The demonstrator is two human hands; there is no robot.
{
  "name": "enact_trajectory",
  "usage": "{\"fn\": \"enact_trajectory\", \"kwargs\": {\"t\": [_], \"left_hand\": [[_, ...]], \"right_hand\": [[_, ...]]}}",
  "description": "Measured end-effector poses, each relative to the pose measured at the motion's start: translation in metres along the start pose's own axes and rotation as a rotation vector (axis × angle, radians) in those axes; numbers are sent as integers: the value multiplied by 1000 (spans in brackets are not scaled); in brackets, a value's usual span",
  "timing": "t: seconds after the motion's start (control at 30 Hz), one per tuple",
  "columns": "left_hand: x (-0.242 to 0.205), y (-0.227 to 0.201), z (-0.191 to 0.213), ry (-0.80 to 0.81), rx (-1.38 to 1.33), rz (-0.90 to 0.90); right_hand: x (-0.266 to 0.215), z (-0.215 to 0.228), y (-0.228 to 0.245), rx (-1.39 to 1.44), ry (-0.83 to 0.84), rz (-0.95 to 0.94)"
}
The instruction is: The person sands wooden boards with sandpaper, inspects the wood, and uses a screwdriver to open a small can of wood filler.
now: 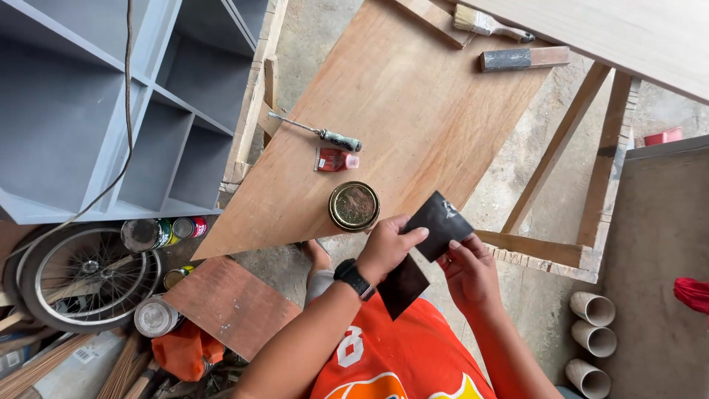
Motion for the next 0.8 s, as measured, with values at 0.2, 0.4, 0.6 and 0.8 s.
{"fn": "enact_trajectory", "kwargs": {"t": [0.2, 0.4, 0.6, 0.8], "left_hand": [[-21, 3, 61, -137, 147, 32], [-24, 23, 165, -511, 287, 147], [6, 39, 161, -419, 343, 248], [7, 40, 146, -425, 422, 224]], "right_hand": [[40, 32, -3, -351, -116, 50], [90, 76, -54, -673, -137, -46], [86, 73, -42, -1141, -171, 92], [72, -80, -25, -1118, 115, 280]]}}
Point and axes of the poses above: each hand's wrist, its own x-axis towards the middle knuckle, its own z-axis out of the back of the hand, y = z × x, the point moved 6 cm from there along x, towards the middle knuckle, and after that the axes turned 8 degrees about z, right-handed, at the moved point
